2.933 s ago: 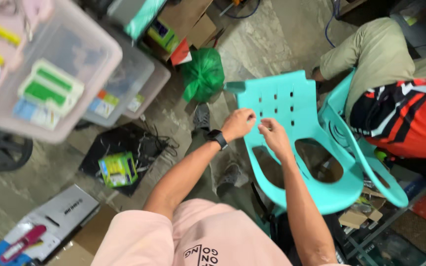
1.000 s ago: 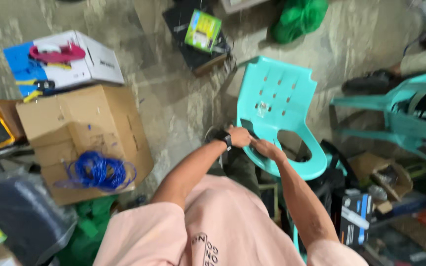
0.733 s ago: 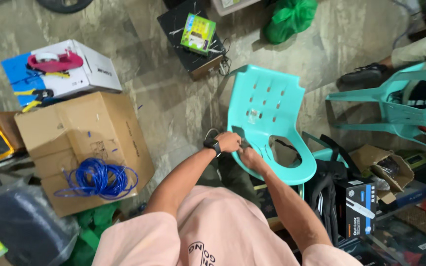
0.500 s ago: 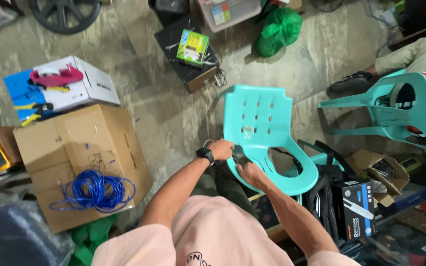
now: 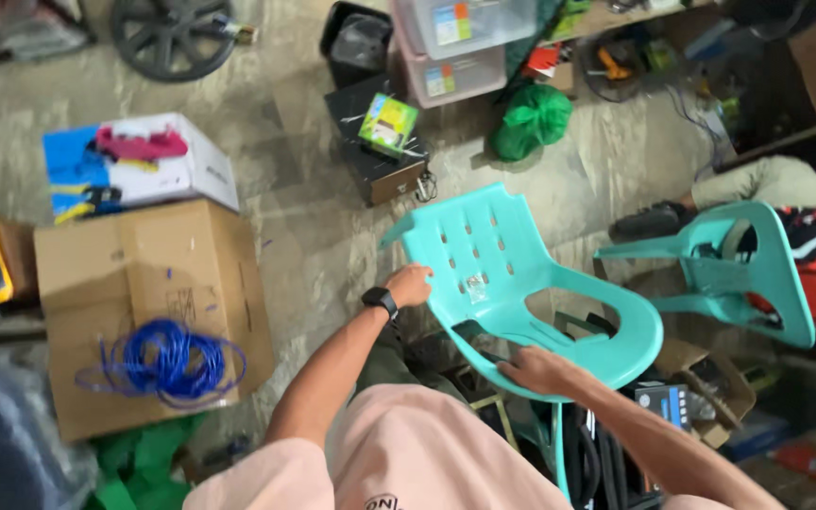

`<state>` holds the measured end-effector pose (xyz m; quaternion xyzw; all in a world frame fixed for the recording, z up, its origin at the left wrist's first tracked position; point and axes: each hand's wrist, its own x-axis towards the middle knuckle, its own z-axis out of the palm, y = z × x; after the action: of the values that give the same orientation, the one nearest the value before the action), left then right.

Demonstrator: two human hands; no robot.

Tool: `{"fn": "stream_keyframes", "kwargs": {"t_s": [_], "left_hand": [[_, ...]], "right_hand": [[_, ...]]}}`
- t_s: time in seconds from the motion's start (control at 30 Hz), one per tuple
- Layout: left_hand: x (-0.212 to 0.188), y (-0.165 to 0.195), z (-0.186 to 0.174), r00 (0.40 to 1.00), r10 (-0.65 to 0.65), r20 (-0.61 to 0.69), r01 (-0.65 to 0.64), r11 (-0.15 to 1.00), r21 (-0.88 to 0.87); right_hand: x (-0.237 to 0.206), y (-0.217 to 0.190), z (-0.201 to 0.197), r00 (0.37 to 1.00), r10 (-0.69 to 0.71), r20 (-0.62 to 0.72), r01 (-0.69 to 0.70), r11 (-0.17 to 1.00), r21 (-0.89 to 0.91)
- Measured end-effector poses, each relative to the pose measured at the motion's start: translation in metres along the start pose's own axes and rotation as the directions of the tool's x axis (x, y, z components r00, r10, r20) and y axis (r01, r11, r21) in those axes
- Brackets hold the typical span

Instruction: The person first types on a keyboard and uses a mouse at a desk, then stands, handles a green plastic bag, and sits on the floor. The person coils a blue cable on a cardboard box and secures the coil using a tape dispenser.

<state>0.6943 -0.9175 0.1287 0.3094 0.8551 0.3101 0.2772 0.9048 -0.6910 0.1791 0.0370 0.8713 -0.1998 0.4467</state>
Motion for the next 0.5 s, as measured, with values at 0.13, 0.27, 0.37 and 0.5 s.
{"fn": "stream_keyframes", "kwargs": {"t_s": [0.13, 0.27, 0.37, 0.5], "left_hand": [[-0.017, -0.007, -0.022, 0.989, -0.119, -0.083, 0.116, 0.992, -0.041], [-0.031, -0.017, -0.029, 0.958, -0.278, -0.069, 0.279, 0.960, 0.014], [-0.043, -0.030, -0.027, 0.953, -0.300, -0.043, 0.299, 0.954, -0.026], [-0.061, -0.058, -0.033, 0.930, -0.368, -0.020, 0.365, 0.927, -0.087]], "right_hand": [[-0.044, -0.004, -0.038, 0.993, -0.084, 0.089, 0.096, 0.985, -0.142], [-0.050, -0.017, -0.052, 0.980, -0.086, 0.177, 0.130, 0.959, -0.252], [-0.027, -0.023, -0.055, 0.963, -0.071, 0.259, 0.166, 0.916, -0.366], [0.024, -0.034, -0.054, 0.941, -0.167, 0.295, 0.296, 0.830, -0.473]]}}
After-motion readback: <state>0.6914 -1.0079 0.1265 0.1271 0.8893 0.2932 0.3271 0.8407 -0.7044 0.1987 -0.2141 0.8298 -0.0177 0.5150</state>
